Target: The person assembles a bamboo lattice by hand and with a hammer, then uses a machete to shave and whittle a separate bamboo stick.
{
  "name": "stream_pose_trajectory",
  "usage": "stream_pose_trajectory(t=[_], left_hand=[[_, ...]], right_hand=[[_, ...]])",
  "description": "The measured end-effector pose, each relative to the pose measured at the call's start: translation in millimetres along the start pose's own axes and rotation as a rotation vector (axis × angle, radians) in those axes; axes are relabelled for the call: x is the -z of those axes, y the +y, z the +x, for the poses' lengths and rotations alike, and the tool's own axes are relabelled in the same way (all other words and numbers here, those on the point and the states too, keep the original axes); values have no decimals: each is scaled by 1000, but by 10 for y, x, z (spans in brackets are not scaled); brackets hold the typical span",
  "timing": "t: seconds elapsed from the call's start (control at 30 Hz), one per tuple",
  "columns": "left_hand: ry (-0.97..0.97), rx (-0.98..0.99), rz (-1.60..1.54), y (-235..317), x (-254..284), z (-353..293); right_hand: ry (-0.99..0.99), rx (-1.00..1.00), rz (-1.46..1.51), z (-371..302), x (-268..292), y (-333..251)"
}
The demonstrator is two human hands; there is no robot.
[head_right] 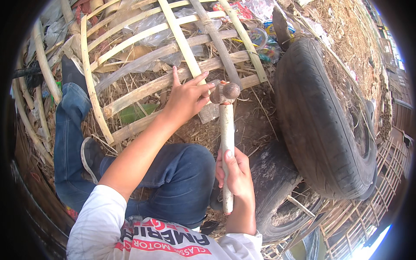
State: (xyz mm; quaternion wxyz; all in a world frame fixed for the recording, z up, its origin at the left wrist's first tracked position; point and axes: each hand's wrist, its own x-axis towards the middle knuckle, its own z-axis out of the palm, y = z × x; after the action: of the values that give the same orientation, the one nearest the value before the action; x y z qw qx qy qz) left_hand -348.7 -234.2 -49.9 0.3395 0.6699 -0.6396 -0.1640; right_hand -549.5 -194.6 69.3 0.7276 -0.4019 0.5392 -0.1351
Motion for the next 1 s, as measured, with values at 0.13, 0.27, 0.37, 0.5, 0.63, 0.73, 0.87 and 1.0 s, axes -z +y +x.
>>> stream_pose_trajectory(t=[0.13, 0.27, 0.37, 0.5, 0.63, 0.73, 0.87, 1.0], left_hand=[[-50, 29, -2, 9, 30, 13], [-53, 15, 19, 23, 19, 20], [-25, 20, 13, 6, 25, 0], [-26, 4, 22, -32, -14, -9], [-22, 20, -5, -1, 36, 10], [-29, 26, 15, -7, 22, 14], [-25, 35, -8, -11, 1, 5], [-9, 43, -63, -60, -38, -25]], right_hand=[[28, -23, -18, 26, -28, -12], [6, 34, 22, 17, -11, 0], [32, 2, 3, 69, -58, 1], [6, 48, 50, 20, -49, 0], [42, -7, 32, 80, -48, 24], [48, 3, 15, 85, -53, 9], [47, 13, -3, 58, -58, 20], [67, -17, -12, 100, -71, 56]])
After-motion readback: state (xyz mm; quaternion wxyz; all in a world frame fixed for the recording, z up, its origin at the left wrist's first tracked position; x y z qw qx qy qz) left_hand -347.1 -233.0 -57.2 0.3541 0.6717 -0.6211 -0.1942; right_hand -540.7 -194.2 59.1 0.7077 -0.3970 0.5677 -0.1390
